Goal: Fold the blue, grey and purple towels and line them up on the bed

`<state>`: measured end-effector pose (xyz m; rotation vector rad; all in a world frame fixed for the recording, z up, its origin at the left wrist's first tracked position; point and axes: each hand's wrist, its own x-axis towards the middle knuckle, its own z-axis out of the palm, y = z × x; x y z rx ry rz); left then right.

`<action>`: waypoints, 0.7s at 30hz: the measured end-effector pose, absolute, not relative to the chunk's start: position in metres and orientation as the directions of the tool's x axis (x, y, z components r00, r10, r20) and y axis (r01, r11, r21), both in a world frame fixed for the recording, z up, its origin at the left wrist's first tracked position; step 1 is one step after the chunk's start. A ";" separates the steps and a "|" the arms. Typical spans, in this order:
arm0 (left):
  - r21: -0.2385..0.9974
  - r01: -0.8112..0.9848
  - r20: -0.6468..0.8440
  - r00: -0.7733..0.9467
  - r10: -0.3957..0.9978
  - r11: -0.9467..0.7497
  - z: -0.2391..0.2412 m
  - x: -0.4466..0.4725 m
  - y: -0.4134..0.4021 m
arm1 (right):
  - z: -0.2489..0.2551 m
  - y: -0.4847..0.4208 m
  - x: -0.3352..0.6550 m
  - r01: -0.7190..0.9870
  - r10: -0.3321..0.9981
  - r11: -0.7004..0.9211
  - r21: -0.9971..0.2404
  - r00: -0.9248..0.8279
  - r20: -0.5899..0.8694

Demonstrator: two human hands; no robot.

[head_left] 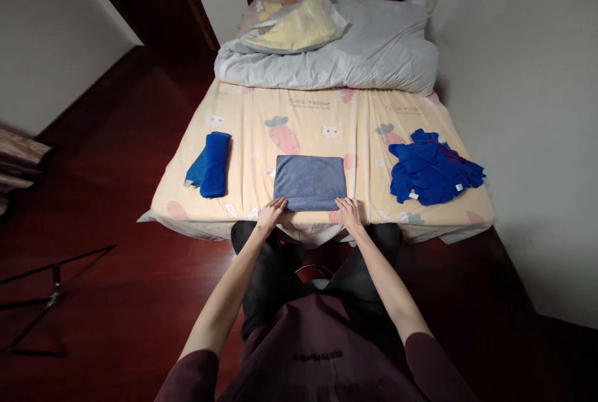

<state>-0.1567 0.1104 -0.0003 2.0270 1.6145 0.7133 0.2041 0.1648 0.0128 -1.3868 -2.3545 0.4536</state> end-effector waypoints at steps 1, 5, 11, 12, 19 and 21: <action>0.637 0.741 0.110 0.185 0.977 -0.212 0.002 -0.159 0.107 | 0.015 0.164 0.206 0.761 0.881 0.463 -0.455 -0.449 0.145; 0.668 0.728 0.052 0.158 0.986 -0.152 0.012 -0.173 0.096 | 0.020 0.158 0.221 0.734 0.867 0.482 -0.479 -0.478 0.140; 0.842 0.538 -0.032 -0.027 0.999 0.042 0.013 -0.183 0.099 | 0.011 0.163 0.231 0.678 0.933 0.353 -0.645 -0.304 0.191; 0.873 0.483 -0.041 -0.061 0.997 0.065 0.012 -0.182 0.100 | 0.007 0.164 0.231 0.662 0.940 0.337 -0.669 -0.276 0.200; 0.911 0.403 0.000 -0.214 0.977 0.088 0.002 -0.172 0.093 | -0.012 0.162 0.231 0.549 0.968 0.251 -0.797 -0.123 0.220; 0.892 0.442 0.007 -0.231 0.973 0.098 0.002 -0.171 0.092 | -0.013 0.162 0.230 0.491 0.982 0.186 -0.851 -0.072 0.174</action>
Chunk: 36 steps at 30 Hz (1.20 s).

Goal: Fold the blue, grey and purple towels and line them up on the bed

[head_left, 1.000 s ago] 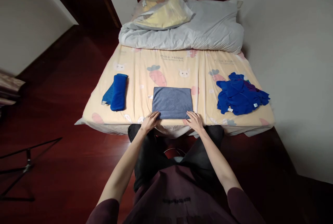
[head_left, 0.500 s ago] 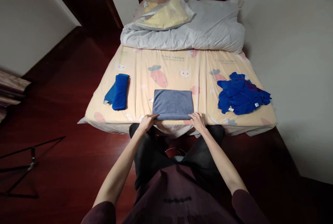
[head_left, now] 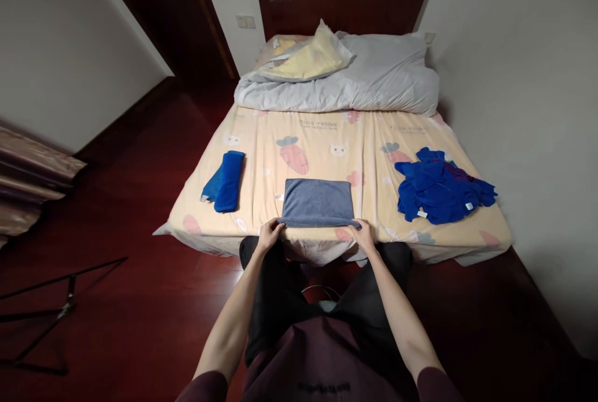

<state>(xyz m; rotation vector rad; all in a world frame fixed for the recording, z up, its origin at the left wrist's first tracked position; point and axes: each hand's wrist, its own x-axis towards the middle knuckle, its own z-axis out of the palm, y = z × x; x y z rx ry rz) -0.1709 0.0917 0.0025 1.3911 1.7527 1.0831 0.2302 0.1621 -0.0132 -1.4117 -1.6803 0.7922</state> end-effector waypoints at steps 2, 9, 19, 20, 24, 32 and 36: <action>0.873 0.478 0.018 -0.235 0.972 0.100 0.004 -0.170 0.091 | -0.012 0.164 0.229 0.441 0.990 0.143 -0.886 -0.057 0.131; 0.796 0.596 0.052 -0.239 0.970 0.104 0.009 -0.169 0.089 | -0.002 0.167 0.232 0.564 0.995 0.102 -0.819 -0.058 0.084; 0.778 0.610 -0.003 -0.234 0.972 0.149 0.013 -0.173 0.086 | 0.005 0.168 0.234 0.551 0.997 0.076 -0.831 -0.045 0.062; 0.783 0.600 -0.017 -0.246 0.969 0.166 0.013 -0.174 0.086 | 0.006 0.169 0.235 0.523 0.997 0.071 -0.849 -0.050 0.052; 0.794 0.569 -0.052 -0.286 0.957 0.213 0.010 -0.176 0.086 | 0.007 0.167 0.236 0.401 0.997 0.033 -0.916 -0.081 0.001; 0.801 0.522 -0.072 -0.402 0.913 0.293 -0.002 -0.173 0.091 | 0.004 0.167 0.237 0.362 0.998 0.003 -0.932 -0.054 -0.018; 0.822 0.499 -0.043 -0.426 0.904 0.274 -0.009 -0.174 0.097 | 0.005 0.169 0.235 0.399 0.999 -0.008 -0.917 -0.034 -0.024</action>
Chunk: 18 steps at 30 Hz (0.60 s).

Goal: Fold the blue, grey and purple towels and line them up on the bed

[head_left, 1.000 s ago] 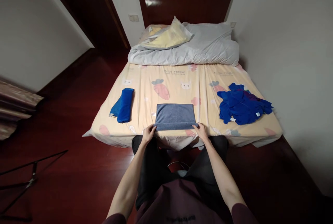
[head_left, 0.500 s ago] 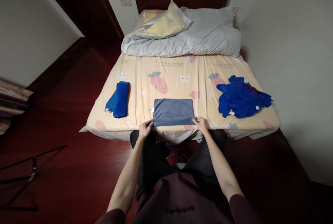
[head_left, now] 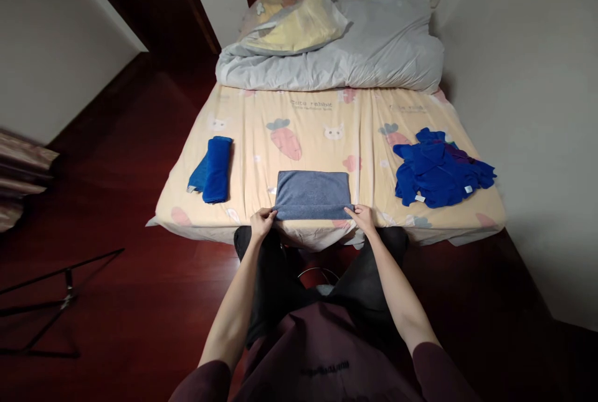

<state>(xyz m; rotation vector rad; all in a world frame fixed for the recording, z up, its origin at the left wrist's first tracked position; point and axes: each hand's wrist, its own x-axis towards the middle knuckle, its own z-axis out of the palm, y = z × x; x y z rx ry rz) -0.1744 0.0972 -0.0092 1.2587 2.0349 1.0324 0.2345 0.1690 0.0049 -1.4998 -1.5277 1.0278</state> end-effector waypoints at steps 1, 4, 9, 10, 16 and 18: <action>0.825 0.497 -0.037 -0.428 0.903 0.270 -0.011 -0.175 0.099 | 0.006 0.169 0.234 0.414 0.999 -0.008 -0.910 -0.029 -0.022; 0.847 0.457 -0.044 -0.445 0.895 0.269 -0.012 -0.175 0.101 | 0.008 0.169 0.233 0.442 1.000 -0.008 -0.897 -0.020 -0.018; 0.898 0.380 -0.041 -0.432 0.901 0.223 -0.004 -0.172 0.097 | 0.008 0.168 0.241 0.371 0.997 -0.007 -0.929 -0.073 -0.037; 0.899 0.382 -0.033 -0.424 0.905 0.212 -0.001 -0.172 0.095 | 0.006 0.169 0.243 0.358 0.996 -0.005 -0.934 -0.083 -0.037; 0.877 0.443 -0.017 -0.360 0.933 0.187 0.003 -0.173 0.090 | 0.001 0.170 0.248 0.338 0.993 -0.025 -0.941 -0.098 -0.062; 0.871 0.454 -0.013 -0.360 0.933 0.188 0.002 -0.173 0.090 | 0.002 0.168 0.246 0.328 0.992 -0.045 -0.944 -0.094 -0.080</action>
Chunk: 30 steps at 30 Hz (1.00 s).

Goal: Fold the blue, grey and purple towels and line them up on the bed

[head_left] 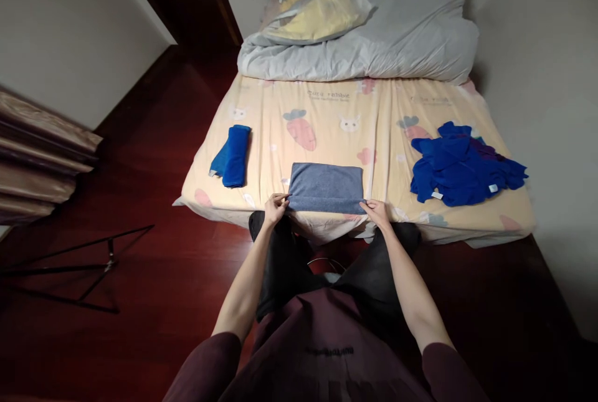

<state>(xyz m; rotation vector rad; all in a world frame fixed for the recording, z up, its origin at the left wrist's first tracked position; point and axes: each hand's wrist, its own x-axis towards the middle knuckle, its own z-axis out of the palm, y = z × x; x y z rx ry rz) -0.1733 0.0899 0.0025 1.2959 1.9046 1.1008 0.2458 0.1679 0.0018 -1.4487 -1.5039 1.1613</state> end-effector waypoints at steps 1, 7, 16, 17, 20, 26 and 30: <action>0.866 0.463 -0.011 -0.361 0.932 0.189 0.002 -0.173 0.090 | 0.002 0.167 0.244 0.320 0.993 -0.049 -0.946 -0.084 -0.080; 0.827 0.530 -0.011 -0.317 0.948 0.187 0.003 -0.172 0.093 | -0.005 0.166 0.241 0.296 0.999 -0.031 -0.955 -0.015 -0.037; 0.762 0.609 0.031 -0.371 0.928 0.218 0.009 -0.159 0.092 | -0.010 0.167 0.239 0.458 0.978 0.179 -0.870 0.015 0.209; 0.757 0.618 0.045 -0.373 0.927 0.212 0.010 -0.155 0.090 | -0.011 0.165 0.238 0.487 0.973 0.198 -0.851 0.006 0.231; 0.711 0.684 0.123 -0.348 0.929 0.162 0.013 -0.140 0.081 | -0.013 0.157 0.228 0.551 0.968 0.212 -0.807 -0.006 0.251; 0.516 0.855 0.176 -0.033 0.984 -0.063 0.023 -0.126 0.069 | -0.015 0.134 0.214 0.723 0.963 0.241 -0.648 -0.092 0.254; 0.513 0.834 0.108 0.170 0.979 -0.202 0.024 -0.136 0.070 | -0.005 0.126 0.223 0.798 0.925 0.380 -0.468 -0.314 0.216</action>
